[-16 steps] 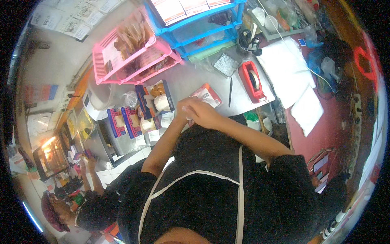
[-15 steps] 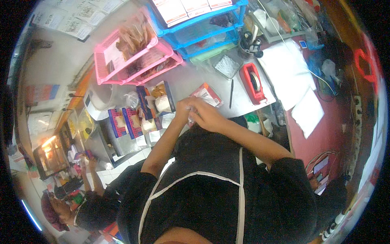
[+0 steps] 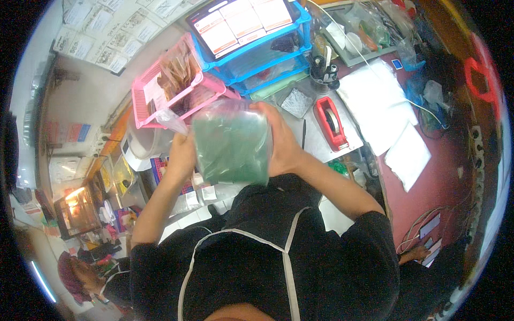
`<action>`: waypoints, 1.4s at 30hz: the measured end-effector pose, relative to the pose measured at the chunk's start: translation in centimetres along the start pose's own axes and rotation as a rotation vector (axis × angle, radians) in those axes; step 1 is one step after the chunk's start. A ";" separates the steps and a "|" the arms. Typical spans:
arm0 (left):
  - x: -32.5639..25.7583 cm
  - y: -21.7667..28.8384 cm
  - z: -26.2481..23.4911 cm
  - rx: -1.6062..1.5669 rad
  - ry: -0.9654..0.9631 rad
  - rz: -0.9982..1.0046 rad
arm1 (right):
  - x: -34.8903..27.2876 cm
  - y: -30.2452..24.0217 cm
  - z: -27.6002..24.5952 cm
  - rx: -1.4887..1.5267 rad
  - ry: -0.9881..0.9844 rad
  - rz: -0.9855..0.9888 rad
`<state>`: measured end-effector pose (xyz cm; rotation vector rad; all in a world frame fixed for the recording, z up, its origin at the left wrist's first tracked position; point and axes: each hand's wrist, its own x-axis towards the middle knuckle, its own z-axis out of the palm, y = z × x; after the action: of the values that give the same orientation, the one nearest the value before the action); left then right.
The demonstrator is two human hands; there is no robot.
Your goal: The person packages food items into plastic bags and boxes, using a stapler to seal the packages. They handle various food items, including bread and snacks, and place them into different containers. The person also writes on a piece of paper and interacts with another person in the background.
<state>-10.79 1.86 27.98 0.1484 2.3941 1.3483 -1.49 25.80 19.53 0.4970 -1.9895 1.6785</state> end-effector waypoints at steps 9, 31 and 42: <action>0.0 -9.2 4.7 0.783 -0.218 0.696 | -8.3 8.6 4.5 0.473 -0.048 1.421; 1.3 -18.7 11.5 0.923 -0.519 0.371 | 0.0 22.1 -3.2 -0.961 -0.276 1.031; 0.8 -17.3 11.4 0.869 -0.433 0.402 | -0.7 19.1 -3.8 -0.996 -0.106 0.913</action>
<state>-5.47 1.99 7.91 1.0713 2.4427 0.2427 -11.22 32.94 4.18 -0.7893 -2.9916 0.7544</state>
